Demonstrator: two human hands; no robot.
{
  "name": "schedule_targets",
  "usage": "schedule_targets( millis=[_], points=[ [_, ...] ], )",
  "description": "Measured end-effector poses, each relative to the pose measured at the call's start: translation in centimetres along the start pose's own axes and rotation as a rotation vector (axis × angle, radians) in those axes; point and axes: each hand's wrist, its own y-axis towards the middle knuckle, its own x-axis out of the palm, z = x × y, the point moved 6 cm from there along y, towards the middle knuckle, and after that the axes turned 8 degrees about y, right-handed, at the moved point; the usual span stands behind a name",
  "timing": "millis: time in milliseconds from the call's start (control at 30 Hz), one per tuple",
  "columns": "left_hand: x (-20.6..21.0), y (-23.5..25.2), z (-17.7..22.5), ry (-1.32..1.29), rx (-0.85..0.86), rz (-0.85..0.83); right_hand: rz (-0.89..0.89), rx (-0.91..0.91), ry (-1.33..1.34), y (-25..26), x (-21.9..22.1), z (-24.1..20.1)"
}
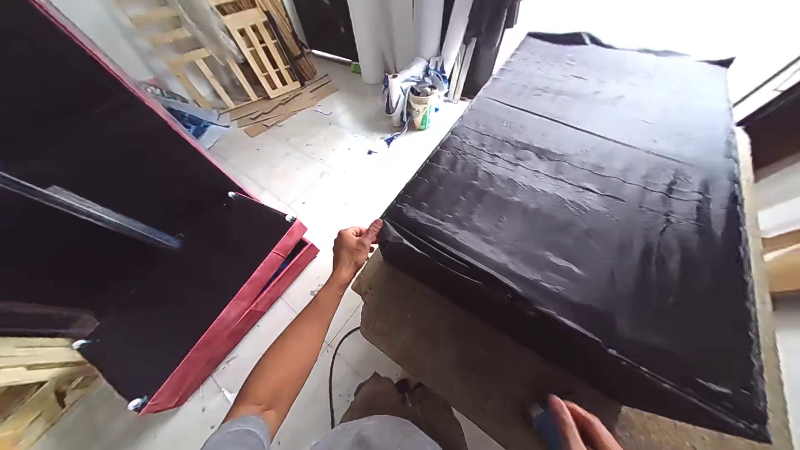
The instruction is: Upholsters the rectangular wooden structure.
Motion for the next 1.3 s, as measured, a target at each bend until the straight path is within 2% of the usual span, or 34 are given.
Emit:
schedule_targets(
  millis=[133, 200, 267, 433, 633, 767, 900, 1000, 1133, 1200, 1233, 1300],
  points=[
    [2.2, 1.5, 0.3, -0.019, -0.072, -0.185, -0.286, -0.052, 0.279, 6.5, 11.8, -3.3],
    [2.7, 1.4, 0.1, -0.159, -0.107, -0.251, -0.413, 0.046, 0.435, 8.1, 17.4, -4.3],
    [2.4, 1.3, -0.6, -0.307, -0.139, -0.299, -0.477, 0.231, 0.623, 8.8, 22.0, -4.9],
    [1.6, 2.3, -3.0, -0.455, -0.176, -0.428, -0.461, 0.695, 0.895, 9.6, 30.9, -7.0],
    [2.4, 4.0, -4.4, -0.532, -0.154, -0.726, -0.294, 0.994, 1.12, 10.9, 39.4, -11.1],
    [1.6, 5.7, -4.3, -0.412, 0.034, -0.947, -0.127, 1.007, 1.133, 11.4, 41.7, -12.8],
    [-0.4, 8.5, -2.7, -0.305, 0.193, -0.799, 0.068, 0.986, 1.118, 11.1, 41.5, -13.1],
    [0.2, 9.6, -1.1, -0.269, 0.181, -0.838, 0.123, 1.013, 1.148, 10.7, 41.8, -13.3],
    [1.6, 9.5, -0.6, -0.351, 0.018, -0.884, 0.145, 0.991, 1.166, 10.5, 42.1, -13.5],
    [1.9, 9.5, -0.9, -0.443, -0.03, -0.892, 0.094, 0.944, 1.116, 10.5, 42.1, -13.7],
    [2.0, 9.5, -1.2, -0.497, -0.025, -0.897, 0.009, 0.893, 1.07, 10.4, 42.0, -14.1],
    [2.1, 9.6, -1.9, -0.569, 0.023, -0.888, -0.278, 0.683, 0.888, 10.2, 40.9, -15.8]
  ],
)
